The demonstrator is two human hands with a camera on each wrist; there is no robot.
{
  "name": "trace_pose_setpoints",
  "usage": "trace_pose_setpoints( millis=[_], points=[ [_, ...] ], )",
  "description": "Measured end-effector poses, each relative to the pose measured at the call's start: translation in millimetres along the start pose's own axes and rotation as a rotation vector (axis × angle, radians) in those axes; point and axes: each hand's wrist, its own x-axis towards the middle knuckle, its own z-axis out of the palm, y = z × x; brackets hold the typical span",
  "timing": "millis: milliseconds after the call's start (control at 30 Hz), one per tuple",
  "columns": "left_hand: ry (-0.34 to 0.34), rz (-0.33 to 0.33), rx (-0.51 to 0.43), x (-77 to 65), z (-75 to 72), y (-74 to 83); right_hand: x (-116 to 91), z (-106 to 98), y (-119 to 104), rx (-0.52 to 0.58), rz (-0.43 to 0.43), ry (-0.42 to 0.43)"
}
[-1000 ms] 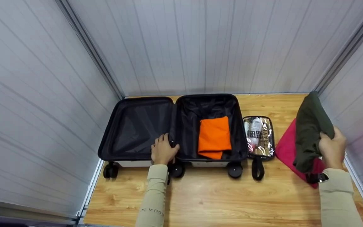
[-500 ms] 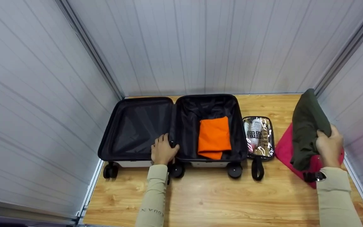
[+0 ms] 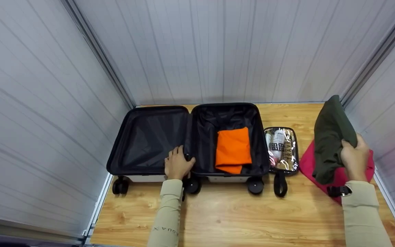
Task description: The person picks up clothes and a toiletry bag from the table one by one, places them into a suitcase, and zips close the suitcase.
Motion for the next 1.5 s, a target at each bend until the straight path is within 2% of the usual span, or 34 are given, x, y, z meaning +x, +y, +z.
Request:
trace_pose_setpoints(
  millis=[500,833,1100,1300,1500],
  points=[
    [0.013,0.004,0.016,-0.2,1.0,-1.6,-3,10,-11,0.126,-0.012,-0.012],
    [0.011,0.004,0.014,-1.2,0.7,-1.3,-8,16,-18,0.140,-0.032,-0.070],
    [0.009,0.011,0.028,-1.0,0.0,-1.1,-8,22,-21,0.137,-0.065,-0.039],
    [0.013,0.013,0.034,-0.1,0.3,-1.6,-10,24,-25,0.161,-0.061,-0.062],
    [0.013,0.010,0.027,0.0,-0.3,-0.8,-12,27,-28,0.128,-0.100,-0.056]
  ],
)
